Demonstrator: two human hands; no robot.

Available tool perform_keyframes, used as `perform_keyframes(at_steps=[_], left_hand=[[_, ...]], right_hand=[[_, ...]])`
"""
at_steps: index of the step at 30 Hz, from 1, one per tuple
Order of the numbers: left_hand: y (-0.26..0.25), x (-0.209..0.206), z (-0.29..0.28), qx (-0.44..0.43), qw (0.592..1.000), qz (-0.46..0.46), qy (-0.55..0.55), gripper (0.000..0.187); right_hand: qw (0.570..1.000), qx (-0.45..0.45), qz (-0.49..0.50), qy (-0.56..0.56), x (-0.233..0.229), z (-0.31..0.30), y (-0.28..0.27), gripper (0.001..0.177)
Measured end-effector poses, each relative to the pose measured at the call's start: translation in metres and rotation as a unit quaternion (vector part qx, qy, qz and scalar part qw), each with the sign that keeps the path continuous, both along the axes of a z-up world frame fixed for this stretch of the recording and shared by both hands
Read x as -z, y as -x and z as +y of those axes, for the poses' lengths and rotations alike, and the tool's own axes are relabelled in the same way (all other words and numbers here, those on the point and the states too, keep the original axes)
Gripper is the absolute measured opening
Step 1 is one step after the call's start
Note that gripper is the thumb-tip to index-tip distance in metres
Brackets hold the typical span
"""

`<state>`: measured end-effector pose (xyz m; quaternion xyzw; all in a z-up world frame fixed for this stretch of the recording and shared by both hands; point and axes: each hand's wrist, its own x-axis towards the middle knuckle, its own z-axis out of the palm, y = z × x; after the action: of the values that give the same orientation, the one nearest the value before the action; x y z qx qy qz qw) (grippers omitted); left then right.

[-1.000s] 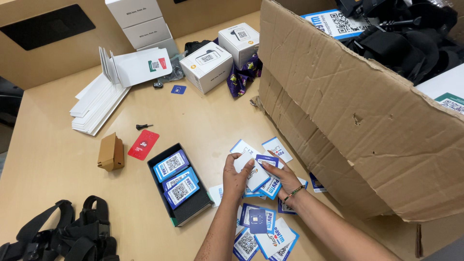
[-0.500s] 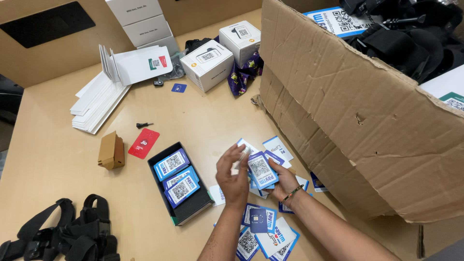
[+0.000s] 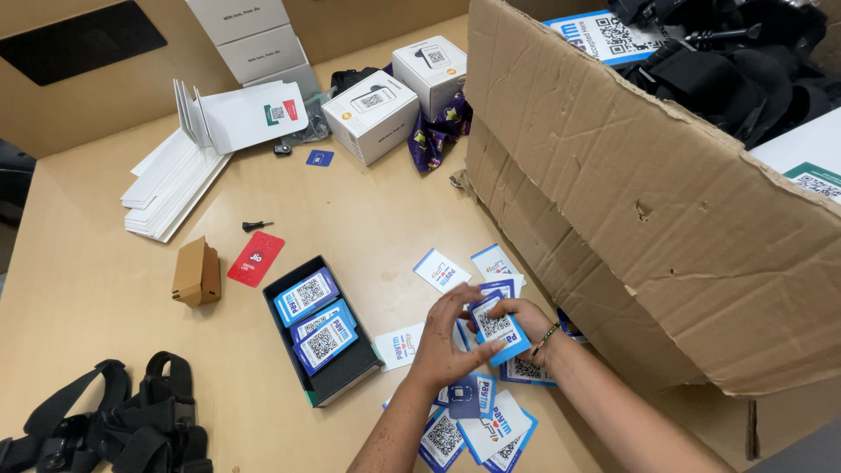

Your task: The person organizes and packages various items including QR code cards, electronic components, and white informational leaflets into a black box and cardboard containers on a desk.

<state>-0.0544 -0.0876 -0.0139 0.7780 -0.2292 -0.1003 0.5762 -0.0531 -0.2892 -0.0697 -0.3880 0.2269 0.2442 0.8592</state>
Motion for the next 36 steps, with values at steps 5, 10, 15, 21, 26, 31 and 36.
perform_keyframes(at_steps=[5,10,15,21,26,31,36], left_hand=[[-0.003,-0.032,-0.005,0.134,0.938,-0.215,-0.236,0.156],[-0.007,-0.021,-0.005,0.181,0.937,-0.166,-0.248,0.151],[-0.011,-0.011,-0.012,0.185,0.944,-0.144,-0.230,0.145],[-0.067,0.038,-0.013,-0.150,0.924,-0.176,-0.305,0.103],[-0.086,0.017,-0.015,-0.194,0.867,-0.047,-0.457,0.113],[-0.091,-0.011,-0.024,-0.181,0.870,0.053,-0.456,0.106],[-0.115,0.018,-0.013,-0.234,0.938,0.052,-0.249,0.070]], right_hand=[[0.986,-0.119,0.040,0.110,0.016,0.000,-0.002,0.035],[0.992,-0.117,0.050,0.020,0.012,0.003,0.009,0.037],[0.996,-0.071,0.046,0.015,0.011,0.005,0.007,0.040],[0.951,0.036,-0.076,0.296,0.032,-0.016,-0.024,0.058],[0.819,-0.029,-0.147,0.553,0.035,-0.027,-0.042,0.096],[0.892,-0.029,-0.082,0.443,0.010,-0.016,-0.042,0.094],[0.952,0.003,-0.022,0.304,-0.002,-0.022,-0.043,0.094]])
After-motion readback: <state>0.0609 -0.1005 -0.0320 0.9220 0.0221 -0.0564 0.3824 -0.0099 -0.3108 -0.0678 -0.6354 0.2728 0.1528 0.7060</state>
